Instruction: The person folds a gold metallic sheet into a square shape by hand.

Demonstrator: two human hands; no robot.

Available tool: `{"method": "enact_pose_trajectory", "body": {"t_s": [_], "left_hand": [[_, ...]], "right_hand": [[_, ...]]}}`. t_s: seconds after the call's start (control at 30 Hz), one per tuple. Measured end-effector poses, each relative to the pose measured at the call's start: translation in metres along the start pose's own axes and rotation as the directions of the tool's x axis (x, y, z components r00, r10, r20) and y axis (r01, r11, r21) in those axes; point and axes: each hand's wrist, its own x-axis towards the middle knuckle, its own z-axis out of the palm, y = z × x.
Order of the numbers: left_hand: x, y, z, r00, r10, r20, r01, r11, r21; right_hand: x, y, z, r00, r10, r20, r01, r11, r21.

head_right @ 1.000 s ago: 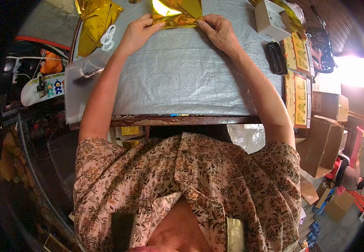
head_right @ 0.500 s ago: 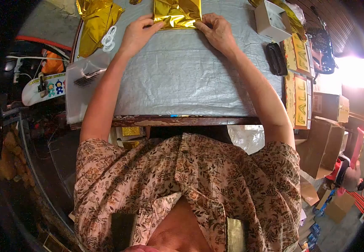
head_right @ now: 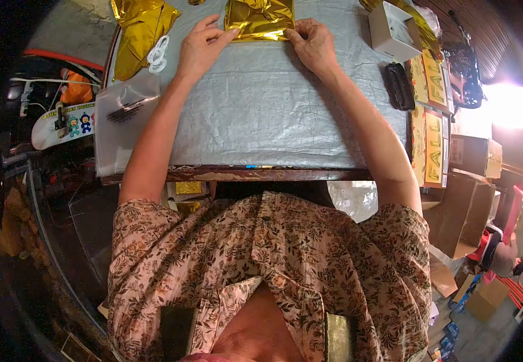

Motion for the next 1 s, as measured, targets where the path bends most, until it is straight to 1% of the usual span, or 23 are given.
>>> {"method": "enact_pose_trajectory", "body": {"t_s": [0.03,0.07,0.13,0.17,0.23,0.27,0.33,0.47,0.53,0.67,0.73,0.77,0.87,1.0], "left_hand": [[-0.001,0.002,0.001,0.999,-0.047,0.002,0.047,0.998,-0.028],[-0.001,-0.002,0.002,0.999,-0.047,0.002,0.047,0.998,-0.029],[-0.001,-0.007,0.0,0.999,0.051,-0.005,-0.05,0.998,0.036],[-0.001,-0.006,0.001,0.999,0.049,-0.006,-0.049,0.998,0.037],[-0.001,-0.006,0.005,0.999,-0.043,0.028,0.043,0.999,0.0],[-0.001,-0.009,0.008,0.999,-0.043,0.028,0.043,0.999,-0.001],[0.001,-0.009,0.012,0.992,0.12,-0.038,-0.116,0.989,0.091],[-0.001,-0.008,0.011,0.993,0.116,-0.029,-0.112,0.989,0.101],[-0.003,-0.008,0.01,0.994,0.103,-0.029,-0.101,0.993,0.055],[-0.003,-0.007,0.01,0.992,0.121,-0.026,-0.119,0.992,0.051],[-0.003,-0.007,0.01,0.99,0.134,-0.039,-0.131,0.989,0.068],[-0.003,-0.007,0.009,0.99,0.134,-0.041,-0.131,0.989,0.072],[-0.005,-0.006,0.01,0.991,0.124,-0.051,-0.12,0.991,0.066],[-0.004,-0.002,0.007,0.998,0.059,-0.029,-0.059,0.998,0.024]], "right_hand": [[0.001,0.001,0.0,0.999,-0.044,-0.004,0.044,0.998,-0.036],[0.0,0.001,0.0,0.999,-0.044,-0.004,0.044,0.998,-0.037],[0.0,-0.001,0.001,1.0,-0.011,-0.021,0.011,1.0,0.019],[-0.001,-0.004,0.001,1.0,-0.012,-0.02,0.012,1.0,0.02],[-0.002,-0.006,-0.001,0.998,-0.05,-0.04,0.049,0.998,-0.032],[-0.002,-0.008,0.0,0.998,-0.05,-0.04,0.048,0.998,-0.033],[-0.002,-0.013,-0.001,0.995,0.095,-0.009,-0.094,0.992,0.079],[-0.01,-0.021,-0.014,0.999,0.036,0.001,-0.036,0.995,0.093],[-0.015,-0.012,-0.018,0.994,-0.1,-0.049,0.103,0.993,0.053],[-0.015,-0.001,-0.018,0.99,-0.112,-0.088,0.112,0.994,-0.014],[-0.012,0.0,-0.015,0.993,-0.074,-0.095,0.07,0.996,-0.049],[-0.011,-0.001,-0.015,0.992,-0.077,-0.095,0.073,0.996,-0.046],[-0.01,-0.004,-0.015,0.994,-0.074,-0.077,0.068,0.995,-0.071],[-0.01,-0.004,-0.013,0.996,-0.052,-0.078,0.044,0.994,-0.102]]}}
